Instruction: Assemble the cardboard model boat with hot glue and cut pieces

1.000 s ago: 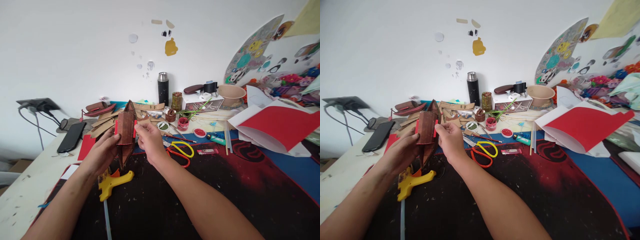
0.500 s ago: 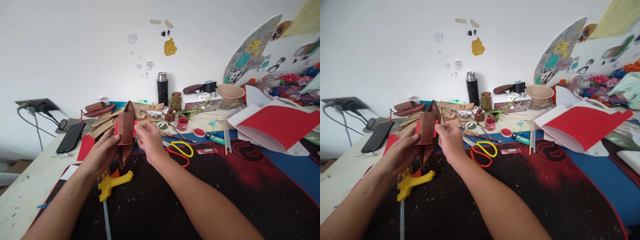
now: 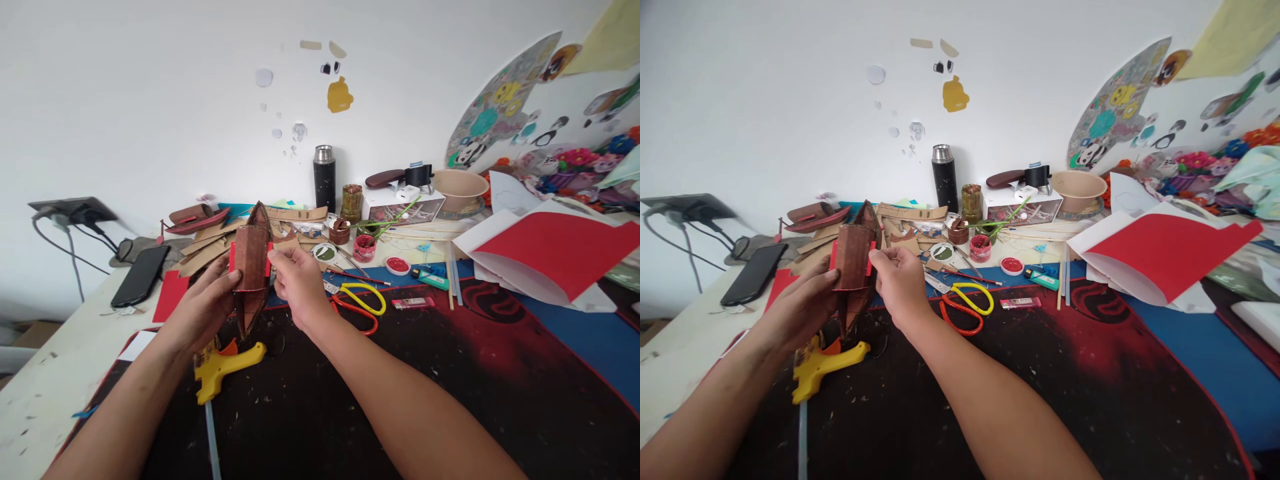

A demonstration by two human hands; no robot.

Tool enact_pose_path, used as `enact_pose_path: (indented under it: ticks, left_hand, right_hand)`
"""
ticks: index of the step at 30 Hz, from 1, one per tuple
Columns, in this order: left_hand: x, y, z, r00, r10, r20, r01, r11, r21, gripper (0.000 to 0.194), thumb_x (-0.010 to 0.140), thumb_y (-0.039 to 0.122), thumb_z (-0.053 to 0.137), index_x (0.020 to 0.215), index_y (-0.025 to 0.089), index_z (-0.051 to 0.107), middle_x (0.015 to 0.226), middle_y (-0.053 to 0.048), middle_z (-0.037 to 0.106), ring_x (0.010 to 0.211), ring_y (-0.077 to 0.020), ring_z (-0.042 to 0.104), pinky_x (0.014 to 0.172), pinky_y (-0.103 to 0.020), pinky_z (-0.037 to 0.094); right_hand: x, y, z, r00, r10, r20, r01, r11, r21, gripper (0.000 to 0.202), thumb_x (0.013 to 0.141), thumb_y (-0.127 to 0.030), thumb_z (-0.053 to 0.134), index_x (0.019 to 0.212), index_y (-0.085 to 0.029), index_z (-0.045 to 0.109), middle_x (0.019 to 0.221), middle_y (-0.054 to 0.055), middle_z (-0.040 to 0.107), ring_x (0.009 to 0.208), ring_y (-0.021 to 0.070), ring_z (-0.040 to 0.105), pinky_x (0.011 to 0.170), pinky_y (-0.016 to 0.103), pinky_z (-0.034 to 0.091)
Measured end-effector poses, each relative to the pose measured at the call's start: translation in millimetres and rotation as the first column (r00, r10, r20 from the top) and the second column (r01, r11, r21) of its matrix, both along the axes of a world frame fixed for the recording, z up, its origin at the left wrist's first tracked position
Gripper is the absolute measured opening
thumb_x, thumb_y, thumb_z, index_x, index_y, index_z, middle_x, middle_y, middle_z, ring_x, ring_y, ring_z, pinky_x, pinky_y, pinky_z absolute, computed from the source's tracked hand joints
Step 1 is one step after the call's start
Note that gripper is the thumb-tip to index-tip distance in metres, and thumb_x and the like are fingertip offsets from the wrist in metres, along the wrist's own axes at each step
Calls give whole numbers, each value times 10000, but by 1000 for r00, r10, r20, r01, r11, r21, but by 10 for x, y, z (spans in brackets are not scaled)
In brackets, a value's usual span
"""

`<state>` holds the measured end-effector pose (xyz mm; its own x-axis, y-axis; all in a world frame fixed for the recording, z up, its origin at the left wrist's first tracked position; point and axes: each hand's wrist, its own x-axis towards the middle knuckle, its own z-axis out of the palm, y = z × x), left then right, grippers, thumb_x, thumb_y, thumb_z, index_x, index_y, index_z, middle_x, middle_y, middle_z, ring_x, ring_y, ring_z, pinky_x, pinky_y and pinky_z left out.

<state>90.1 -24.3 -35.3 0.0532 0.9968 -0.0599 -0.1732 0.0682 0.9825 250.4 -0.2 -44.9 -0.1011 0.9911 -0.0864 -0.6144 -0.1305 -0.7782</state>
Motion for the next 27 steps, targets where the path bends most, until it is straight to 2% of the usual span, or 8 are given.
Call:
enact_pose_path:
  ticks: [8,15,21,27]
  left_hand:
    - [13,-5,8,1000,4,12,-4,1000,1,677,855,401,850,1485,270,638,1319,-91,777,1005,-271,743,799,-308,570]
    - [-7,3,-1,1000,1,9,-1,1000,0,583,865,391,840,1407,244,686,1296,-94,776,1053,-274,724,836,-306,579]
    - [1,1,7,1000,4,18,-4,1000,-9,514,845,388,855,1311,217,723,1157,-80,803,873,-228,719,754,-288,544]
    - [6,-3,15,1000,22,6,-22,1000,-19,519,828,400,863,1299,229,727,1199,-86,800,947,-253,729,751,-292,551]
  right_hand:
    - [6,0,16,1000,-4,16,4,1000,2,246,828,-341,756,754,-227,551,505,-124,398,395,59,295,399,214,179]
    - [4,-7,12,1000,-17,26,16,999,30,240,824,-332,761,754,-228,557,518,-116,428,400,64,328,403,219,195]
    - [-1,-6,12,1000,-17,24,16,999,28,239,830,-334,753,752,-225,555,520,-114,429,400,63,331,402,215,198]
    - [3,-8,7,999,-19,32,18,999,30,249,828,-340,761,755,-230,551,517,-115,427,398,65,334,398,213,202]
